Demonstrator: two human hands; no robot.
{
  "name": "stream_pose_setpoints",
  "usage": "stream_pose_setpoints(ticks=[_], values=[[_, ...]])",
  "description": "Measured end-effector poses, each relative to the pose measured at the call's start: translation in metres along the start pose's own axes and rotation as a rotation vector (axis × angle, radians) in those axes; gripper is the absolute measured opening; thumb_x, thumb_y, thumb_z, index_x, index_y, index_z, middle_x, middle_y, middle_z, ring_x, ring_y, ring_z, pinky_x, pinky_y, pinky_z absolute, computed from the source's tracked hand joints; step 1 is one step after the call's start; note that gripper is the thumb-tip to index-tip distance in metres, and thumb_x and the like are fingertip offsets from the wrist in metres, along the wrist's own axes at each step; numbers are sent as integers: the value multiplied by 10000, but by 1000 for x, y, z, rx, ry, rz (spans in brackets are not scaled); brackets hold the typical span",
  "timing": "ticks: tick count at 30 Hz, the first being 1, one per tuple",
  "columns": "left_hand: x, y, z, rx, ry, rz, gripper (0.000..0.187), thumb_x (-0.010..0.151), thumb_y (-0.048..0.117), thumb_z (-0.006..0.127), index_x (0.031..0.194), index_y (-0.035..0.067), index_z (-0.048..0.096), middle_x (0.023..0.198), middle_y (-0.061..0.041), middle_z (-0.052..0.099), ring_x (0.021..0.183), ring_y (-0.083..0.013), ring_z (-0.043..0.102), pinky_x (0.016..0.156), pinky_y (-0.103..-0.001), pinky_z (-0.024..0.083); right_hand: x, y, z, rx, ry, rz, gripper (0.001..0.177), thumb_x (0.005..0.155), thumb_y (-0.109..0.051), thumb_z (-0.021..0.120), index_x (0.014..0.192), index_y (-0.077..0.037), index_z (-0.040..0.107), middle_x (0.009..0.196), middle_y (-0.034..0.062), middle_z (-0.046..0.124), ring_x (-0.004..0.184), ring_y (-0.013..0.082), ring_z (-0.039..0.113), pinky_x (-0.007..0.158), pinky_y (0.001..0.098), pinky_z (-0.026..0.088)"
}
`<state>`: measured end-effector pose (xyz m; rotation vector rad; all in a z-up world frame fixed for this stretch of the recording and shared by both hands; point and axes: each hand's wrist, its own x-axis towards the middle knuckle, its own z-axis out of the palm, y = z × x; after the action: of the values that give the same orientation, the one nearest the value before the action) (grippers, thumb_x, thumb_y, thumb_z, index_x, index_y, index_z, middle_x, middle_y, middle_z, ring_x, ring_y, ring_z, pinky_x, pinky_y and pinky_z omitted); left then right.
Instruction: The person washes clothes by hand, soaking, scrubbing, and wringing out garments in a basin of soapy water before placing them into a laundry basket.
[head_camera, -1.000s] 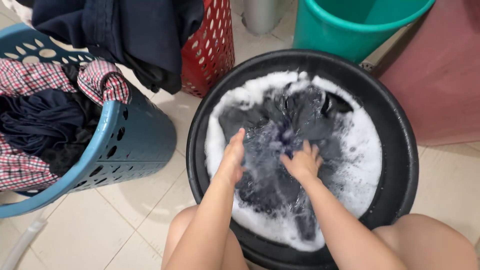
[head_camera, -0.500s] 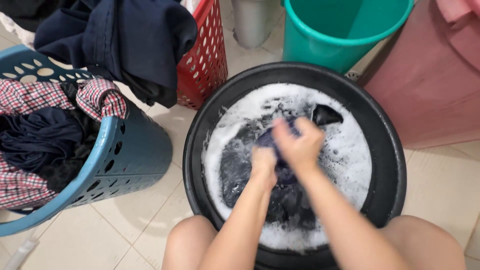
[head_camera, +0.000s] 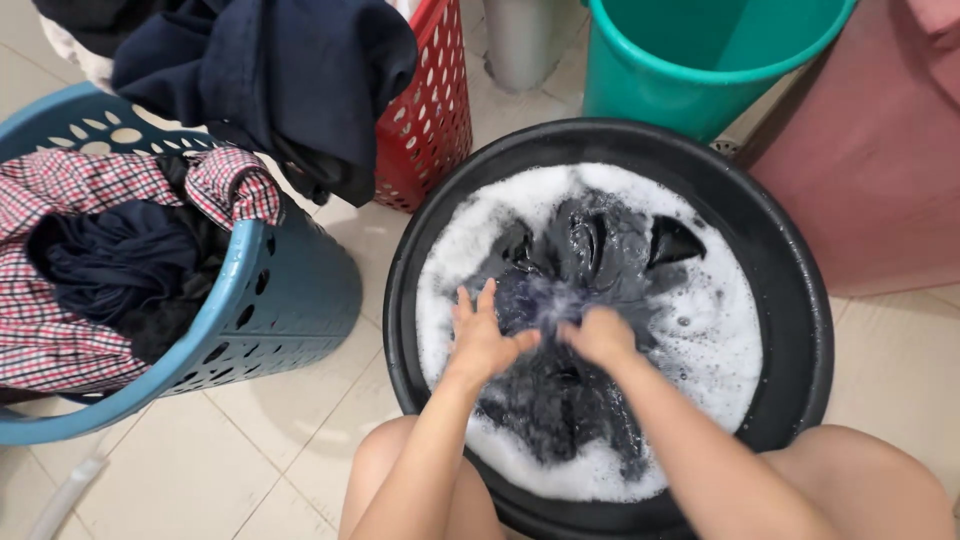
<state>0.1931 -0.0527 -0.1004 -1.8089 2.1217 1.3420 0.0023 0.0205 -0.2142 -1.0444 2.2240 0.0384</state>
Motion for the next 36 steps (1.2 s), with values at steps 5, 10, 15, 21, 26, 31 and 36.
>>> stream_pose_setpoints(ticks=[5,10,15,21,26,31,36], values=[[-16,33,12,52,-53,28,1423,560,325,1014,1637,196,93,1688,-212,-20,1549,-423,54,1155,-594,246,-73,-27,-134,657,229,-131,377,823,-387,773,931,-28,819,864,170,807,768,250,739,730,419,581],[-1,67,11,-556,-52,308,824,531,208,831,1314,84,608,1377,-285,597,1248,-396,594,1041,-436,483,-129,16,-213,1562,282,-261,215,971,-198,652,1004,8,705,977,131,720,820,205,734,749,419,637],[-39,126,-17,-361,-8,595,558,598,107,777,1140,41,662,1120,-188,725,1024,-293,694,906,-367,555,-123,22,-178,1149,195,187,478,1025,-545,458,1174,-114,602,1054,307,684,845,434,718,822,544,573],[-73,138,-26,-323,-178,760,500,636,49,765,1121,13,654,1108,-190,670,1024,-283,659,893,-352,535,-81,23,-119,2210,-630,-461,694,1025,-684,530,1075,-12,696,1025,151,747,955,304,730,898,446,586],[-72,97,-13,-1497,-508,456,575,786,112,657,1354,49,588,1263,-119,646,1113,-234,652,978,-396,541,-80,26,-130,2160,-437,-247,390,1070,-385,541,1148,-36,697,1129,120,734,1023,275,708,988,443,546],[-66,94,18,-1621,-336,201,782,928,669,428,1360,39,589,1301,-105,699,1156,-216,701,1002,-395,550,-142,-15,-171,2086,-451,-51,461,980,-478,502,1104,-72,683,1145,141,737,1031,300,711,982,479,549],[-60,106,20,-1775,-400,85,746,909,662,544,1220,-5,664,1171,-164,723,1023,-282,722,958,-451,571,-158,-17,-157,2159,-667,-167,490,1025,-470,510,1271,-70,649,1275,141,691,1146,318,663,1070,515,492]])
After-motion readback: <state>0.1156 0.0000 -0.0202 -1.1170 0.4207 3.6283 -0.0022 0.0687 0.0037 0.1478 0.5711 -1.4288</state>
